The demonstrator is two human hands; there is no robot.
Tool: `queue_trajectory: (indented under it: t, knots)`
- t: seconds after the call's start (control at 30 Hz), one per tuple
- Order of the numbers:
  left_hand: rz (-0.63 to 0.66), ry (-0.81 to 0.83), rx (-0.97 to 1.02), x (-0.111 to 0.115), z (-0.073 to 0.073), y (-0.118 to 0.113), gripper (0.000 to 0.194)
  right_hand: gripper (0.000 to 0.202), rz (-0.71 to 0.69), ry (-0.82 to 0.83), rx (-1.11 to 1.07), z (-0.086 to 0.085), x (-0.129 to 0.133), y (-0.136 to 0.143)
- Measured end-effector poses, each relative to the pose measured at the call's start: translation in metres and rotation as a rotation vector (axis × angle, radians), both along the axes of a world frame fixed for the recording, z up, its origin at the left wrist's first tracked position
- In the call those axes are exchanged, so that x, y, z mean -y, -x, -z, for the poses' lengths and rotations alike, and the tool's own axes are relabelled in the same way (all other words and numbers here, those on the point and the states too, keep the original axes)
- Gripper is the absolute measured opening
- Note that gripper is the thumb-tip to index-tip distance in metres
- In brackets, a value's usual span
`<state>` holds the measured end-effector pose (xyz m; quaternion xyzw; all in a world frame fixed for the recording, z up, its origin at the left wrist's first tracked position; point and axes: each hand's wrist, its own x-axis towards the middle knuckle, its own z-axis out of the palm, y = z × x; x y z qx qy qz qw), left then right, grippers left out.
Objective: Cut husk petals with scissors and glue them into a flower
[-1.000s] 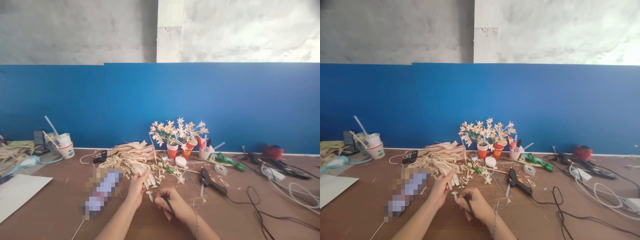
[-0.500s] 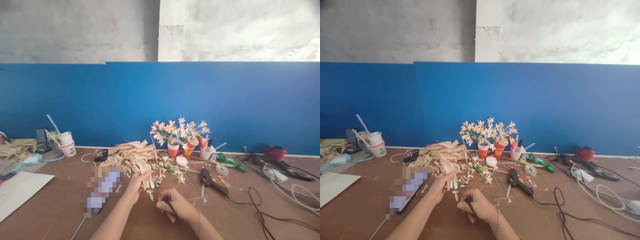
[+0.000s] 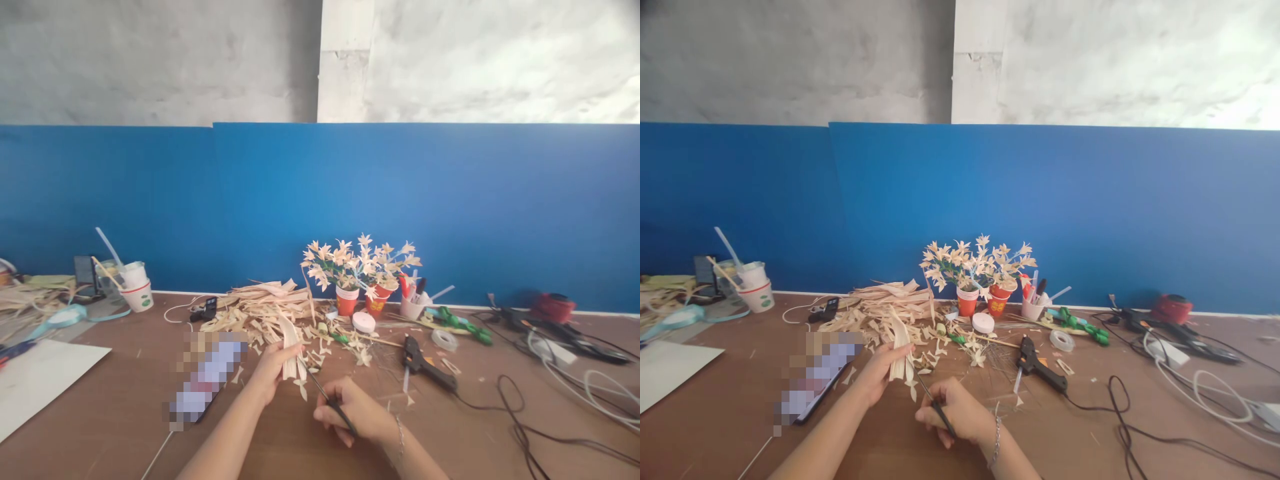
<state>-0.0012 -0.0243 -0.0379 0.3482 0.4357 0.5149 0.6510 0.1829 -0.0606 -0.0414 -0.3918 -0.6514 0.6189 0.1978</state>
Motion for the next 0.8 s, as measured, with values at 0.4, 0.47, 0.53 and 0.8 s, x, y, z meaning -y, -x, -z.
queue_trajectory:
  t: [0.4, 0.47, 0.53, 0.8]
  knots:
    - [0.012, 0.015, -0.128, 0.001, -0.006, 0.003, 0.034, 0.033, -0.022, 0.0, 0.052, 0.001, -0.002, -0.003]
    - [0.007, 0.001, -0.139, 0.001, -0.007, 0.002, 0.034, 0.032, -0.025, -0.002, 0.055, 0.002, -0.003, -0.004]
    - [0.006, -0.03, -0.136, 0.001, -0.007, 0.001, 0.033, 0.031, -0.028, -0.001, 0.055, 0.003, -0.004, -0.004]
    - [-0.047, -0.144, -0.177, -0.004, 0.003, -0.001, 0.038, 0.031, -0.022, -0.003, 0.078, -0.002, -0.002, -0.004]
